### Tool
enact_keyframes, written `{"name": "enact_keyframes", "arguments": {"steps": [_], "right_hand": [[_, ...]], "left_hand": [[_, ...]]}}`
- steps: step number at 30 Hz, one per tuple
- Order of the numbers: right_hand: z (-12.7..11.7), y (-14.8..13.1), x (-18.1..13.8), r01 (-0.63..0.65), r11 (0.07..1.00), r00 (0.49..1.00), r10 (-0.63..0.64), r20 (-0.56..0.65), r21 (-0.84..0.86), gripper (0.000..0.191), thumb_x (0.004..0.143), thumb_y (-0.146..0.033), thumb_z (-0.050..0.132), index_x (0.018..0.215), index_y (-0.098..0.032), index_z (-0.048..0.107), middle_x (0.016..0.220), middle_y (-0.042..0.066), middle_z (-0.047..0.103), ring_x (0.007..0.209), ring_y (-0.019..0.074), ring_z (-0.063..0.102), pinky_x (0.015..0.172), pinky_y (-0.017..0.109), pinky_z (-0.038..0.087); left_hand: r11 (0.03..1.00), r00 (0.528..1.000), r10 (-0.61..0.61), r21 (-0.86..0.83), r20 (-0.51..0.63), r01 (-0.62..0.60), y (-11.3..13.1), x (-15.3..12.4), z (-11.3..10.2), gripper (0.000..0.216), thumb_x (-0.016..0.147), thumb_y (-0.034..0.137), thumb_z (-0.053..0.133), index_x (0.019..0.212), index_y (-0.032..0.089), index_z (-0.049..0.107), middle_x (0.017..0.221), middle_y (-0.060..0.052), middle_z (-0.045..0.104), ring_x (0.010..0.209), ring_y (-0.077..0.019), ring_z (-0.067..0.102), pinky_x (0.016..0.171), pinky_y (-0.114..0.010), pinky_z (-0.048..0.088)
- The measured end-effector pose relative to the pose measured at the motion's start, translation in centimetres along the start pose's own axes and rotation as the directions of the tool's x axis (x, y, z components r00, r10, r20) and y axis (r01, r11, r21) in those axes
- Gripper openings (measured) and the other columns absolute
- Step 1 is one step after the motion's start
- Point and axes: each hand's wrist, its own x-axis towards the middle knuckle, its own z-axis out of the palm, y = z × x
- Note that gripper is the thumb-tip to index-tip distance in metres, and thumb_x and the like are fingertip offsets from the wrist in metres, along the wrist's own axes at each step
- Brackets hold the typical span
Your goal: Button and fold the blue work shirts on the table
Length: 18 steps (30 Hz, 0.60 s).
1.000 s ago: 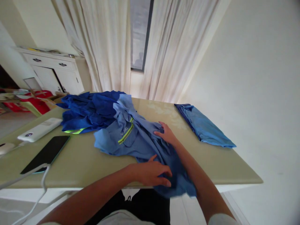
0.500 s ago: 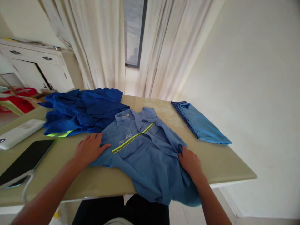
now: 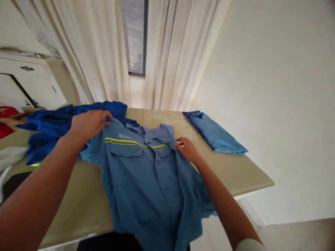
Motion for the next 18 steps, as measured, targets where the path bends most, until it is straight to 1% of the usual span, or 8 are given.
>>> {"name": "enact_keyframes", "arguments": {"steps": [2, 4, 7, 9, 11, 14, 16, 18], "right_hand": [[2.3, 0.6, 3.2, -0.050, 0.996, 0.999, 0.048, -0.025, -0.068, 0.046, 0.099, -0.045, 0.066, 0.135, -0.017, 0.063, 0.138, 0.019, 0.065, 0.115, 0.0263, 0.070, 0.102, 0.039, 0.054], [4.5, 0.9, 5.6, -0.117, 0.986, 0.992, 0.112, -0.051, -0.121, 0.056, 0.099, -0.047, 0.066, 0.145, -0.016, 0.058, 0.145, 0.022, 0.060, 0.129, 0.0307, 0.063, 0.111, 0.044, 0.048], [7.0, 1.2, 7.2, -0.142, 0.970, 0.989, 0.130, -0.077, -0.195, 0.060, 0.099, -0.049, 0.066, 0.150, -0.018, 0.056, 0.150, 0.022, 0.058, 0.137, 0.0364, 0.056, 0.114, 0.052, 0.043], [8.0, 1.5, 7.3, -0.107, 0.968, 0.993, 0.093, -0.074, -0.228, 0.046, 0.101, -0.043, 0.064, 0.142, -0.020, 0.065, 0.147, 0.019, 0.062, 0.136, 0.0369, 0.056, 0.114, 0.054, 0.042], [8.4, 1.8, 7.1, -0.048, 0.975, 0.998, 0.037, -0.058, -0.217, 0.030, 0.103, -0.030, 0.058, 0.128, -0.020, 0.073, 0.139, 0.016, 0.068, 0.132, 0.0326, 0.060, 0.115, 0.049, 0.043], [8.4, 2.6, 6.9, 0.014, 0.992, 0.997, -0.024, -0.078, -0.127, 0.028, 0.102, -0.018, 0.053, 0.113, -0.020, 0.079, 0.126, 0.012, 0.075, 0.120, 0.0265, 0.068, 0.111, 0.040, 0.048], [8.2, 3.2, 7.1, -0.001, 0.999, 0.987, -0.005, -0.162, -0.040, 0.029, 0.101, -0.019, 0.052, 0.109, -0.020, 0.080, 0.120, 0.012, 0.077, 0.114, 0.0255, 0.071, 0.107, 0.039, 0.052], [8.1, 3.9, 7.4, -0.028, 0.997, 0.963, 0.046, -0.266, 0.073, 0.031, 0.101, -0.023, 0.051, 0.109, -0.020, 0.080, 0.115, 0.010, 0.078, 0.109, 0.0247, 0.072, 0.104, 0.040, 0.055]], "left_hand": [[0.995, 1.000, -0.005, 0.097, -0.030, 0.008, -0.5, 1.5, 0.5, 0.043, 0.106, 0.041, 0.040, 0.119, 0.016, 0.073, 0.119, -0.006, 0.068, 0.119, -0.0340, 0.055, 0.105, -0.058, 0.038], [0.991, 1.000, 0.025, 0.129, 0.002, -0.025, -0.2, 1.9, 2.5, 0.040, 0.105, 0.033, 0.040, 0.118, 0.013, 0.073, 0.125, -0.010, 0.067, 0.124, -0.0351, 0.053, 0.109, -0.059, 0.036], [0.995, 0.990, 0.095, -0.007, 0.100, -0.095, 1.6, 1.8, 6.5, 0.042, 0.100, 0.026, 0.045, 0.136, 0.017, 0.065, 0.142, -0.012, 0.064, 0.130, -0.0328, 0.056, 0.111, -0.048, 0.041], [0.989, 0.988, 0.093, -0.124, 0.123, -0.077, 2.8, 2.0, 8.9, 0.051, 0.101, 0.030, 0.041, 0.147, 0.013, 0.056, 0.152, -0.016, 0.058, 0.138, -0.0310, 0.054, 0.113, -0.041, 0.042], [0.977, 0.988, 0.026, -0.213, 0.149, 0.007, 3.8, 2.8, 10.5, 0.060, 0.101, 0.038, 0.042, 0.151, 0.007, 0.048, 0.154, -0.022, 0.055, 0.142, -0.0311, 0.053, 0.113, -0.038, 0.043], [0.955, 0.957, -0.072, -0.259, 0.281, 0.148, 4.8, 4.5, 11.7, 0.074, 0.089, 0.051, 0.063, 0.146, 0.006, 0.051, 0.140, -0.024, 0.066, 0.128, -0.0350, 0.065, 0.100, -0.037, 0.050], [0.965, 0.927, -0.043, -0.224, 0.373, 0.135, 5.4, 5.8, 12.0, 0.067, 0.080, 0.050, 0.071, 0.134, 0.012, 0.062, 0.129, -0.021, 0.072, 0.118, -0.0377, 0.069, 0.093, -0.038, 0.053], [0.981, 0.912, 0.038, -0.189, 0.409, 0.044, 6.0, 7.1, 11.9, 0.047, 0.080, 0.043, 0.069, 0.120, 0.018, 0.069, 0.124, -0.017, 0.074, 0.115, -0.0389, 0.070, 0.093, -0.041, 0.052]]}}
